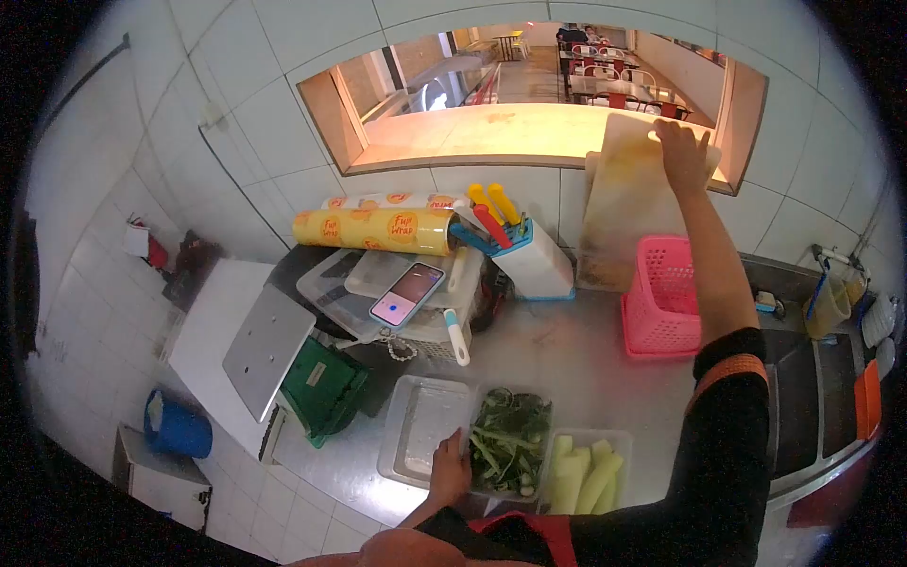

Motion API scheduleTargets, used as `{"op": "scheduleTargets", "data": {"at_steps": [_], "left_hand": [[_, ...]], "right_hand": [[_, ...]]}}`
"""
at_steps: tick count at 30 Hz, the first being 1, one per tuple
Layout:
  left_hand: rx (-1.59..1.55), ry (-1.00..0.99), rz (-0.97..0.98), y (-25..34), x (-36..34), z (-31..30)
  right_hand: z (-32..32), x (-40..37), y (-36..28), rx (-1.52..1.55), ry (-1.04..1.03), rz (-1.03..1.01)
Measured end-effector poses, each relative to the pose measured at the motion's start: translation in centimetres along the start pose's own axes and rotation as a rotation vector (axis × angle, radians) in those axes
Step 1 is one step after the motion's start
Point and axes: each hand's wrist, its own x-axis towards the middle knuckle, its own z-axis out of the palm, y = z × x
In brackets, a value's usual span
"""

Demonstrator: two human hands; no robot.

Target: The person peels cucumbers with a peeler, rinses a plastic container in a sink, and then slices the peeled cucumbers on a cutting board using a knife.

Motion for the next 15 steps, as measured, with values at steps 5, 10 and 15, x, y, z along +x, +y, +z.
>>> {"op": "scheduleTargets", "data": {"at_steps": [5,10,15], "left_hand": [[0.013,0.034,-0.021,0.2,2.1,0.8],[0.051,-0.002,-0.088,0.9,4.5,1.1],[-0.026,0.453,0.203,-0.1,5.3,1.2]], "right_hand": [[-13.0,1.9,2.4,0.203,0.148,-0.088],[-28.3,-1.5,2.3,0.340,-0.016,-0.100],[-39.9,-7.9,0.5,0.507,-0.054,-0.003]]}}
